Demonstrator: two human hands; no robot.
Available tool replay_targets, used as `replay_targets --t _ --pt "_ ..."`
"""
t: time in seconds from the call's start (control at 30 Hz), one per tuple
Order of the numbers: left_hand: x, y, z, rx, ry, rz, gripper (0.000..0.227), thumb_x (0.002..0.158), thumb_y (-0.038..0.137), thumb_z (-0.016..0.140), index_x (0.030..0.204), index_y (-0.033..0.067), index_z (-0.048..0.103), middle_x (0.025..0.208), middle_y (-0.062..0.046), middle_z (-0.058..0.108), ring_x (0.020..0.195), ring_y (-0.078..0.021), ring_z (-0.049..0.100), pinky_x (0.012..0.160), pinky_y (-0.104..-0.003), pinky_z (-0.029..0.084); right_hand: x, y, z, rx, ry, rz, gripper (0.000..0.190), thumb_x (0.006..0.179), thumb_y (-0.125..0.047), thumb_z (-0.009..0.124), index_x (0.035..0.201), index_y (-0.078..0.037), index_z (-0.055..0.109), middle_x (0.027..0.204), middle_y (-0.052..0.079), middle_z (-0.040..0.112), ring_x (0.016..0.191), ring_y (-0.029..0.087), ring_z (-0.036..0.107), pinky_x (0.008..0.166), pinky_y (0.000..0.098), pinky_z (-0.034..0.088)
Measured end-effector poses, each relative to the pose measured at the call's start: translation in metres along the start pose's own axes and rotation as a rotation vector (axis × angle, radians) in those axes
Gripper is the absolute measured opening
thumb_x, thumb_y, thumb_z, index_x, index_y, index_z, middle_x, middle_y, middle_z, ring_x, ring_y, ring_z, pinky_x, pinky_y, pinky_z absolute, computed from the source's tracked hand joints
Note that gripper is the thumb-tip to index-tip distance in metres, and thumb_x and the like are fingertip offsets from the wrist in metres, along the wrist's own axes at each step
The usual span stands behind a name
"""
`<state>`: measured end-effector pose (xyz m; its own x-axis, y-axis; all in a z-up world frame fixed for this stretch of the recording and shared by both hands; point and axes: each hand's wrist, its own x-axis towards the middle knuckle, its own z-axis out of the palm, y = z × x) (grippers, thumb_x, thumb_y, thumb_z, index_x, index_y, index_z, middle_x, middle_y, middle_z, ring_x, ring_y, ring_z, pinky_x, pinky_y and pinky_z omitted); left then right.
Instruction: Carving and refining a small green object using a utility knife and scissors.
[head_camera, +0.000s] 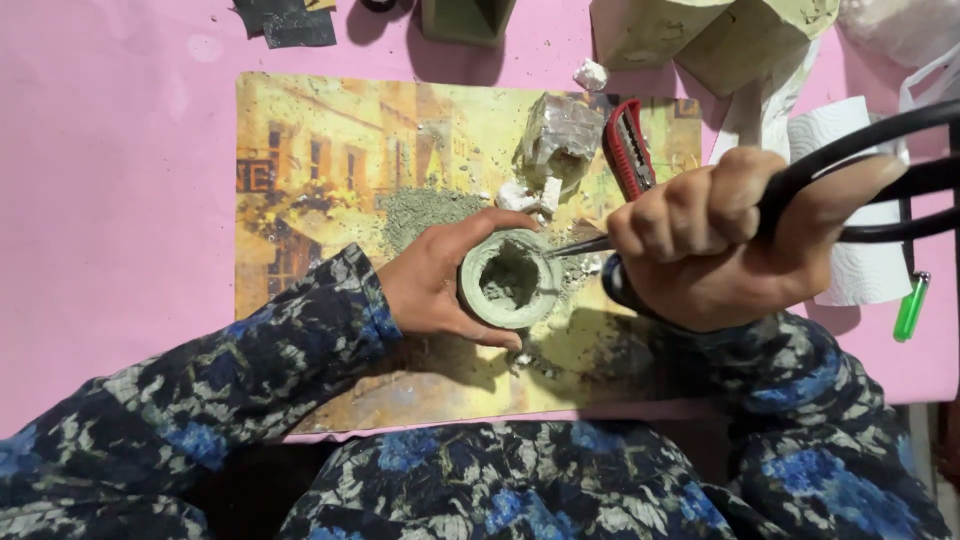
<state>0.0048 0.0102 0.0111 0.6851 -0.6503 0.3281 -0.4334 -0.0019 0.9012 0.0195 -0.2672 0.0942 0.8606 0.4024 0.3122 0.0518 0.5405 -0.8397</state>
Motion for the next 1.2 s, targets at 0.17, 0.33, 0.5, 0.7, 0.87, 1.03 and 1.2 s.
replay_targets --t 0.17,0.33,0.5,0.7,0.87,1.03,1.2 --pt "0.003 0.02 -0.016 0.272 0.048 0.147 0.093 0.068 0.04 0.097 0.142 0.0068 0.05 0.132 -0.014 0.064 0.124 -0.0309 0.065 0.111 -0.046 0.051 -0.004 -0.008 -0.028 0.092 -0.11 0.021 0.065 0.094 -0.076 0.03 0.072 -0.015 0.037 0.06 -0.003 0.026 0.052 0.016 0.021 0.048 0.0353 0.025" --pt "0.003 0.032 -0.036 0.426 -0.009 0.144 0.085 0.073 0.039 0.094 0.139 0.0086 0.053 0.127 -0.013 0.066 0.121 -0.0303 0.065 0.107 -0.046 0.051 -0.01 -0.002 -0.02 0.041 -0.233 0.086 0.067 0.096 -0.077 0.033 0.073 -0.015 0.042 0.059 -0.004 0.029 0.055 0.016 0.025 0.054 0.0368 0.028" --pt "0.006 0.027 -0.042 0.345 -0.081 0.049 0.09 0.065 0.037 0.096 0.137 0.0065 0.052 0.126 -0.014 0.066 0.117 -0.031 0.067 0.103 -0.046 0.053 -0.001 0.001 -0.008 -0.006 -0.167 0.055 0.066 0.098 -0.076 0.032 0.076 -0.014 0.041 0.06 -0.003 0.033 0.052 0.015 0.024 0.059 0.0384 0.031" --pt "0.005 0.027 -0.029 0.102 0.061 -0.194 0.081 0.072 0.044 0.095 0.124 0.0045 0.048 0.121 -0.012 0.07 0.111 -0.0207 0.075 0.098 -0.036 0.063 0.024 -0.014 0.02 -0.558 -0.128 -0.128 0.065 0.106 -0.072 0.027 0.098 -0.01 0.044 0.076 0.01 0.046 0.059 0.021 0.041 0.061 0.0401 0.044" --pt "0.009 0.046 -0.021 0.934 0.13 0.174 0.063 0.085 0.033 0.087 0.132 0.0075 0.053 0.121 -0.012 0.07 0.115 -0.0271 0.068 0.1 -0.051 0.056 0.004 -0.023 -0.021 -0.598 -0.004 -0.257 0.067 0.112 -0.067 0.03 0.115 -0.004 0.053 0.08 0.009 0.048 0.07 0.029 0.05 0.07 0.0389 0.045" --pt "0.033 0.056 -0.026 1.508 0.017 0.34 0.038 0.099 0.033 0.073 0.129 0.0191 0.055 0.12 -0.005 0.072 0.113 -0.0241 0.066 0.094 -0.053 0.057 -0.002 -0.045 -0.002 -0.57 0.141 -0.11 0.067 0.104 -0.065 0.037 0.122 -0.003 0.056 0.081 0.015 0.055 0.063 0.026 0.056 0.052 0.0348 0.047" --pt "0.052 0.053 -0.02 1.82 -0.313 0.528 0.049 0.081 0.043 0.071 0.12 0.017 0.056 0.117 -0.008 0.073 0.116 -0.0262 0.064 0.086 -0.052 0.059 0.008 -0.055 0.019 -0.89 -0.06 -0.132 0.071 0.109 -0.067 0.029 0.116 0.0 0.05 0.076 0.012 0.055 0.067 0.026 0.059 0.061 0.0361 0.049"
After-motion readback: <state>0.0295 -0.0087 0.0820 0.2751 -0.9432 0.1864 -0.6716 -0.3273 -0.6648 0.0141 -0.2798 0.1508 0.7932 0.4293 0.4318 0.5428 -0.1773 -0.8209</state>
